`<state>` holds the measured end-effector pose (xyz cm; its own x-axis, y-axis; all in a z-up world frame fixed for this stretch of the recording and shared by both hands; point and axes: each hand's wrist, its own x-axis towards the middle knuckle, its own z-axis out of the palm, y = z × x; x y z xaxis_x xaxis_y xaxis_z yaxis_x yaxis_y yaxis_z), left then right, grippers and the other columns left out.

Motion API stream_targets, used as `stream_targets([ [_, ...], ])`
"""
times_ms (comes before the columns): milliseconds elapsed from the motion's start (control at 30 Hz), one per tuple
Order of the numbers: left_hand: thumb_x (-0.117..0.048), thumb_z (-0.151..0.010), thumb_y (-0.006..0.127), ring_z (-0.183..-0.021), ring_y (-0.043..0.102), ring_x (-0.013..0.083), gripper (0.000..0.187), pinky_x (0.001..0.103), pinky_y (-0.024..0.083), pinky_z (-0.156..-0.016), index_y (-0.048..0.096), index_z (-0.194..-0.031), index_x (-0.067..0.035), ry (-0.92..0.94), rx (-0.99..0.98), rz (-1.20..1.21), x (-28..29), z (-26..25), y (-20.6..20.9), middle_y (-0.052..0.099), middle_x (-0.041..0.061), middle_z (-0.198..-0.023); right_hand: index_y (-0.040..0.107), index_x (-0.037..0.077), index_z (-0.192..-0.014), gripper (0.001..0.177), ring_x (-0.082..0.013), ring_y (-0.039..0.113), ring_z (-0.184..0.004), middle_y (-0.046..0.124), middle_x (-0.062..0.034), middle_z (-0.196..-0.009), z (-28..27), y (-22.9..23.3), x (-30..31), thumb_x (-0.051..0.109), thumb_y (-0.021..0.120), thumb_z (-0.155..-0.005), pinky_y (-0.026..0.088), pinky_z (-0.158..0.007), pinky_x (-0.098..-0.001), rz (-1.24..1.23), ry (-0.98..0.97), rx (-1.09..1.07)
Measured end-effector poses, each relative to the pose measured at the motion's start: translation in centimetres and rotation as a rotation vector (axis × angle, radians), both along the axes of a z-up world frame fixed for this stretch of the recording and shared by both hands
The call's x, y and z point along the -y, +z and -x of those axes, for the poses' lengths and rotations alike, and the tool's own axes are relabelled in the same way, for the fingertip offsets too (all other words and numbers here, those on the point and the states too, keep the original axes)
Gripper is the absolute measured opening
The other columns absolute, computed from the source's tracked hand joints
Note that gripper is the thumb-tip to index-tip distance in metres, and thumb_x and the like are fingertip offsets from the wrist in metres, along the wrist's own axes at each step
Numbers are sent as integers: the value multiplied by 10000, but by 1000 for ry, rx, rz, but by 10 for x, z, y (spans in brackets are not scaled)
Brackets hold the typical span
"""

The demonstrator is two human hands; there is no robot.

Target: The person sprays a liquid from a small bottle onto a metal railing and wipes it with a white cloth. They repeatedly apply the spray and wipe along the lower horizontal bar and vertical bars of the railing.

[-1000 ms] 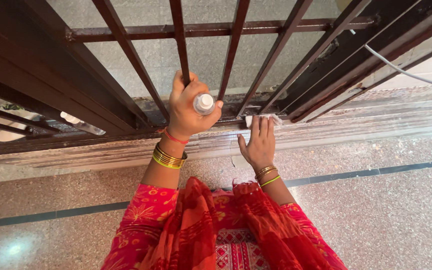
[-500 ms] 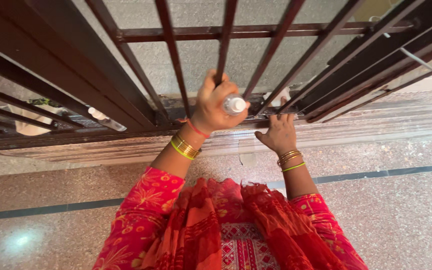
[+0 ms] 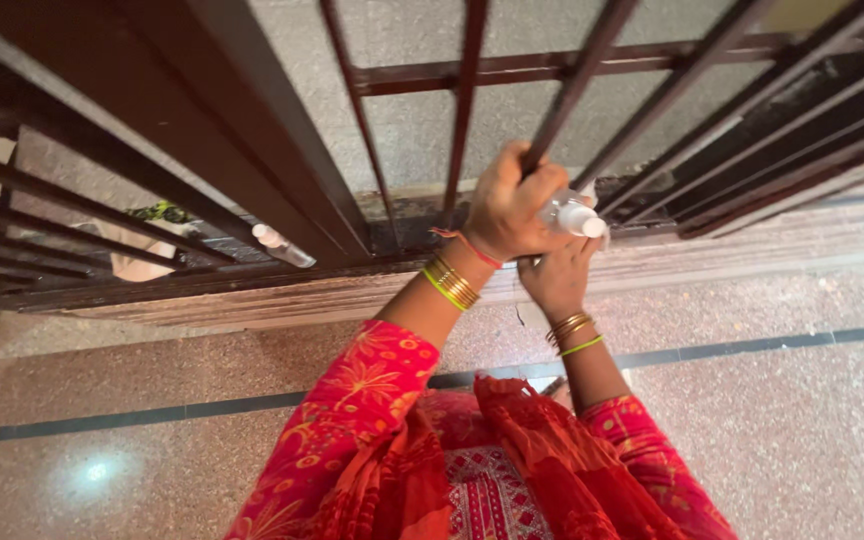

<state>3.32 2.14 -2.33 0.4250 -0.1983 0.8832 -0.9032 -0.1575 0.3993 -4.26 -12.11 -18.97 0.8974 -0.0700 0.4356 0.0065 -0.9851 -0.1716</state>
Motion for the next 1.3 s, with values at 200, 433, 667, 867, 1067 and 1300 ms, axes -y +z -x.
stream_targets([
  [200, -400, -778, 899, -798, 605, 268, 476, 381, 527, -647, 625, -1013, -91, 78, 80, -4, 0, -3, -4, 516, 161, -1032, 634, 77, -1327, 495, -387, 542, -1291, 628, -186, -1349, -1, 8, -79, 322, 705, -903, 390, -1088, -558, -142, 369, -60],
  [433, -400, -819, 889, -788, 605, 250, 477, 380, 532, -653, 610, -1040, -83, 68, 73, -36, -1, -3, -6, 515, 142, -1030, 594, 72, -1324, 504, -411, 542, -1271, 608, -213, -1347, -7, 16, -141, 309, 647, -882, 404, -1071, -552, -57, 462, 46],
  [667, -348, -742, 894, -857, 618, 299, 498, 411, 544, -715, 610, -1060, -89, 72, 75, -21, -1, 0, -4, 520, 139, -1046, 554, 67, -1321, 514, -434, 543, -1250, 588, -239, -1344, -17, 21, -166, 295, 589, -861, 417, -1054, -546, 90, 373, 332],
  [867, -349, -734, 917, -863, 618, 296, 520, 415, 549, -720, 604, -1063, -97, 74, 59, -35, -2, 3, -2, 517, 144, -1049, 519, 60, -1353, 549, -443, 538, -1245, 579, -245, -1337, -12, 29, -150, 294, 575, -860, 418, -1053, -550, 50, 430, 244],
  [1067, -320, -742, 915, -879, 621, 309, 502, 420, 555, -746, 611, -1071, -93, 44, 75, -82, -8, 3, 2, 515, 123, -1042, 597, 80, -1307, 468, -369, 580, -1134, 639, -139, -1170, 8, 17, -125, 333, 654, -917, 479, -963, -532, -230, 451, -134],
  [1300, -284, -737, 916, -873, 646, 287, 443, 404, 566, -745, 613, -1020, -128, 71, -43, -86, -1, 10, 1, 526, 125, -1070, 562, 92, -1321, 635, -375, 510, -1291, 558, -167, -1353, 31, 31, -62, 258, 755, -739, 561, -822, -472, 5, 176, -186],
])
